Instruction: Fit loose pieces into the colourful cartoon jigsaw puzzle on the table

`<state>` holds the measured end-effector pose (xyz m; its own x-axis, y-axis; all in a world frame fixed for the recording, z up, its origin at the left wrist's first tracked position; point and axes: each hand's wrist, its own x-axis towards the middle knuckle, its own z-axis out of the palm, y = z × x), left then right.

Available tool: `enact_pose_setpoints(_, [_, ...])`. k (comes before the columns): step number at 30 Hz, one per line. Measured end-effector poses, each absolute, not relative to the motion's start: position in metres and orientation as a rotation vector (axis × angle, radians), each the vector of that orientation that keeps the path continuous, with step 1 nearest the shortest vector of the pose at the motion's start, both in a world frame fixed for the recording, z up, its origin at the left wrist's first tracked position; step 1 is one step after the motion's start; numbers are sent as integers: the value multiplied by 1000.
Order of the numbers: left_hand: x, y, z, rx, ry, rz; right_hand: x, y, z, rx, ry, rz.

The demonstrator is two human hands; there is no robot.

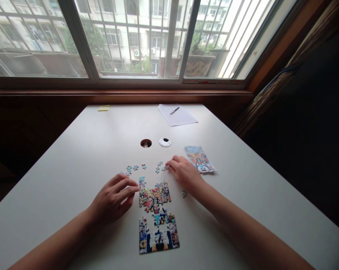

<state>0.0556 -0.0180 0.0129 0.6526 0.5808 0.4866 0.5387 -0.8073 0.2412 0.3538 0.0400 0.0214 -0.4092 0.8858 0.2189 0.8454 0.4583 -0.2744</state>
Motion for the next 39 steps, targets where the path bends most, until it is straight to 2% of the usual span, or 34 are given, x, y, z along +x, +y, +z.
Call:
enact_pose_setpoints(29, [56, -13, 8, 2804, 856, 848, 356, 45, 20, -1320, -2460, 283])
enact_pose_setpoints(39, [55, -12, 6, 2881, 866, 681, 352, 43, 34, -1280, -2260, 737])
